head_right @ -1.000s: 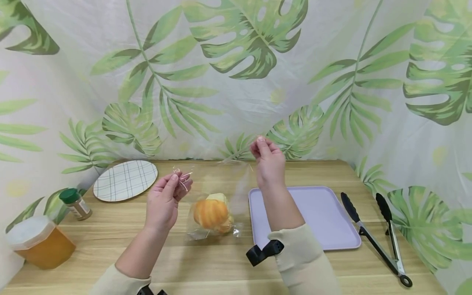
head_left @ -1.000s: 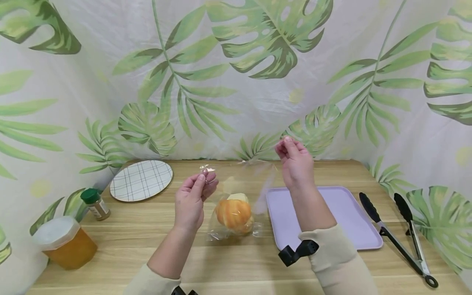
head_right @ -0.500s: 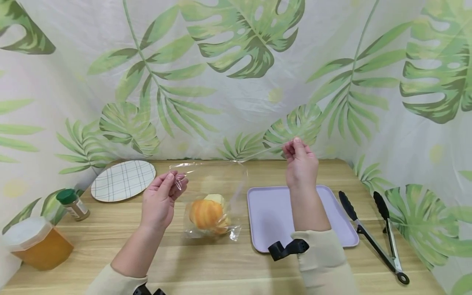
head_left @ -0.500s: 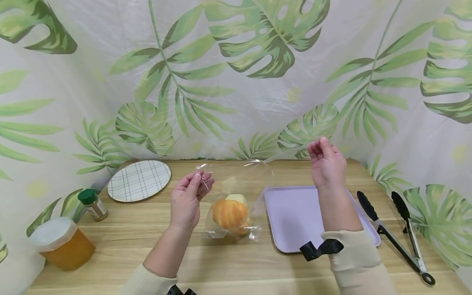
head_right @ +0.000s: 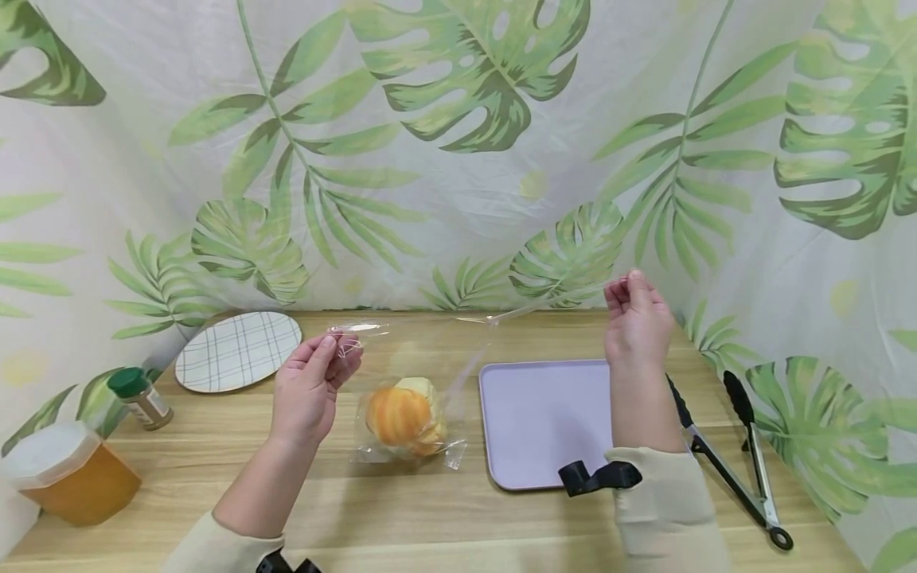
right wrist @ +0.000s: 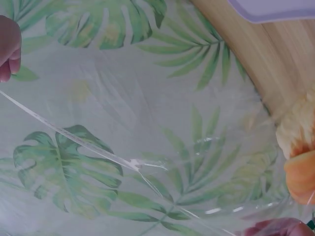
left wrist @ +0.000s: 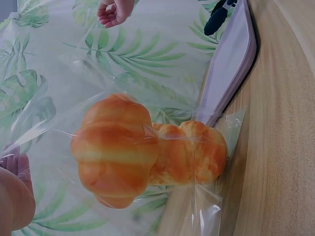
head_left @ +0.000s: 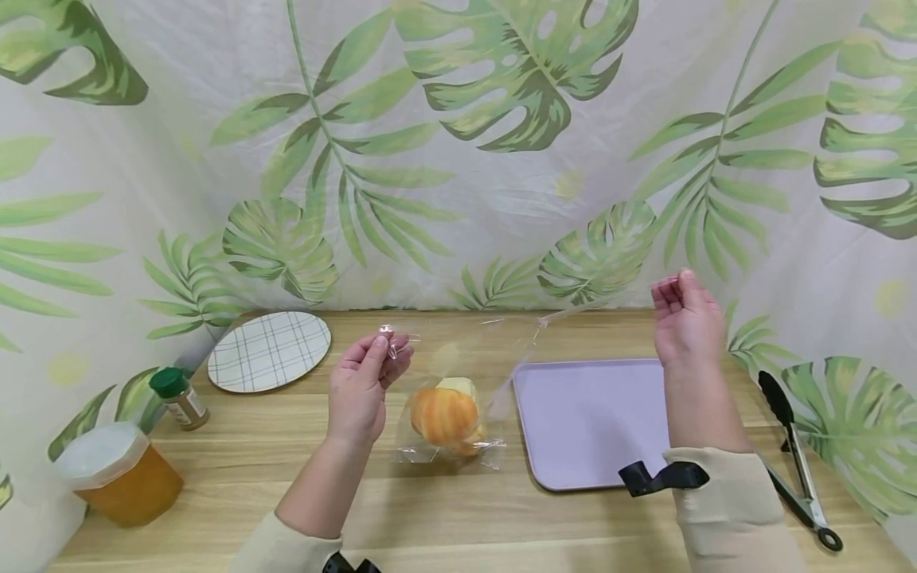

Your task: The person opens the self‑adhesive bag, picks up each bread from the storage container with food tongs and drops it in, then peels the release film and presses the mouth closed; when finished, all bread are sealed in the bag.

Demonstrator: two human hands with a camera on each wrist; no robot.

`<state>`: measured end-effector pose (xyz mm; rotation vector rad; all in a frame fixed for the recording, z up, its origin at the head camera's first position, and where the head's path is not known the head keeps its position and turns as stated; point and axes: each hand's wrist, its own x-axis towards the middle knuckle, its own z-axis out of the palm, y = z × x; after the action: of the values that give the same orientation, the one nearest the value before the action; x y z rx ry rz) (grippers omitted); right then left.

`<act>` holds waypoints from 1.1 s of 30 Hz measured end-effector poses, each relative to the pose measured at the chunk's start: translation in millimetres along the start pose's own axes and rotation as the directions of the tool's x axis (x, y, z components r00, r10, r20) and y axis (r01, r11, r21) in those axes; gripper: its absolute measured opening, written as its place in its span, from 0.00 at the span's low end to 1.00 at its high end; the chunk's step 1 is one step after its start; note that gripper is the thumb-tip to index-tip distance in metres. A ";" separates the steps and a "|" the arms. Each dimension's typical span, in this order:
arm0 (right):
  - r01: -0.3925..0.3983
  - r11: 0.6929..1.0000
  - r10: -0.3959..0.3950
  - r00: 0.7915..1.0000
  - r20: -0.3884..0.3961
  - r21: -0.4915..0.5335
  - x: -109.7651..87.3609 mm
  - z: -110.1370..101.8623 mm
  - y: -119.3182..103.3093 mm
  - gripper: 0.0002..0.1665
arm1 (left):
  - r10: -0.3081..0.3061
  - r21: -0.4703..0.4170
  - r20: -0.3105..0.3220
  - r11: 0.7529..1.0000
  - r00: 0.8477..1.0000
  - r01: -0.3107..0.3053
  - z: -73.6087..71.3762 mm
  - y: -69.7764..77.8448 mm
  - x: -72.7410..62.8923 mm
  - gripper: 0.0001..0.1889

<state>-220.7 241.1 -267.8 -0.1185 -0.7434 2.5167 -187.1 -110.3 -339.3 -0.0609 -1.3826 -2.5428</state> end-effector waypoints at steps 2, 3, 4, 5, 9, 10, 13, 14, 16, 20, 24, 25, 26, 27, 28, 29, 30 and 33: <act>-0.011 1.000 0.012 0.999 -0.039 0.027 3.1 -2.4 -4.7 0.10 | -0.004 -0.004 -0.001 1.000 1.000 0.004 0.4 0.1 0.1 0.12; -0.020 1.000 0.021 0.998 -0.067 0.023 4.7 -2.8 -7.1 0.11 | -0.004 -0.005 -0.001 1.000 1.000 0.004 0.6 0.1 0.1 0.12; -0.032 0.999 0.035 0.996 -0.086 0.041 5.9 -3.7 -9.4 0.11 | -0.004 -0.006 0.001 1.000 1.000 0.004 0.8 0.1 0.2 0.12; -0.038 0.998 0.043 0.993 -0.106 0.050 6.7 -4.3 -11.6 0.11 | -0.004 -0.009 0.002 1.000 1.000 0.004 1.1 0.0 0.3 0.11; -0.054 0.996 0.063 0.987 -0.145 0.064 8.7 -8.2 -18.7 0.10 | -0.002 -0.016 0.006 1.000 1.000 0.002 1.9 -0.6 1.1 0.11; -0.056 0.996 0.065 0.987 -0.148 0.067 8.9 -9.3 -20.0 0.09 | -0.003 -0.017 0.008 1.000 1.000 0.004 2.3 -0.8 1.2 0.11; -0.057 0.996 0.066 0.987 -0.147 0.065 9.0 -12.0 -22.7 0.09 | -0.005 -0.016 0.013 1.000 1.000 0.005 2.7 -1.7 1.5 0.11; -0.058 0.996 0.067 0.987 -0.147 0.064 8.9 -12.5 -23.4 0.08 | -0.005 -0.016 0.016 1.000 1.000 0.005 2.9 -2.0 1.5 0.12; -0.057 0.996 0.066 0.986 -0.153 0.065 8.2 -12.6 -24.5 0.08 | -0.004 -0.018 0.025 1.000 1.000 0.005 3.4 -2.6 1.6 0.11; -0.040 0.995 0.057 0.983 -0.176 0.096 9.4 -13.7 -28.3 0.10 | -0.005 -0.015 0.029 1.000 1.000 0.006 2.8 -4.1 2.2 0.11; -0.021 0.992 0.042 0.985 -0.167 0.123 10.8 -17.9 -34.4 0.13 | -0.008 -0.004 0.012 1.000 1.000 0.009 0.8 -4.0 2.3 0.12; -0.025 0.992 0.044 0.987 -0.154 0.123 10.4 -19.2 -36.4 0.13 | -0.008 -0.003 0.009 1.000 1.000 0.008 0.3 -3.9 2.3 0.12; -0.029 0.992 0.046 0.989 -0.138 0.123 9.6 -20.3 -38.2 0.13 | -0.010 -0.008 0.008 1.000 1.000 0.010 0.0 -3.6 2.4 0.12; -0.033 0.992 0.047 0.992 -0.118 0.118 8.3 -21.3 -39.8 0.12 | -0.008 -0.008 0.009 1.000 1.000 0.008 0.0 -3.3 2.3 0.12; -0.039 0.993 0.050 0.994 -0.095 0.114 6.7 -22.3 -41.4 0.11 | -0.007 -0.009 0.010 1.000 1.000 0.007 0.0 -3.1 2.2 0.12; -0.045 0.993 0.053 0.996 -0.069 0.107 4.8 -23.3 -42.9 0.10 | -0.008 -0.013 0.009 1.000 1.000 0.008 0.0 -2.9 2.2 0.12; -0.047 0.994 0.051 0.998 -0.042 0.096 2.7 -24.4 -44.1 0.09 | -0.007 -0.015 0.012 1.000 1.000 0.007 -0.1 -2.6 2.4 0.11; -0.056 0.997 0.056 0.998 0.007 0.059 -4.7 -27.3 -47.5 0.07 | -0.007 -0.020 0.007 1.000 1.000 0.007 -1.2 -1.0 2.1 0.11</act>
<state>-189.4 286.2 -266.0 -0.1133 -0.6762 2.5906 -189.2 -111.2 -340.4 -0.0689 -1.3629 -2.5649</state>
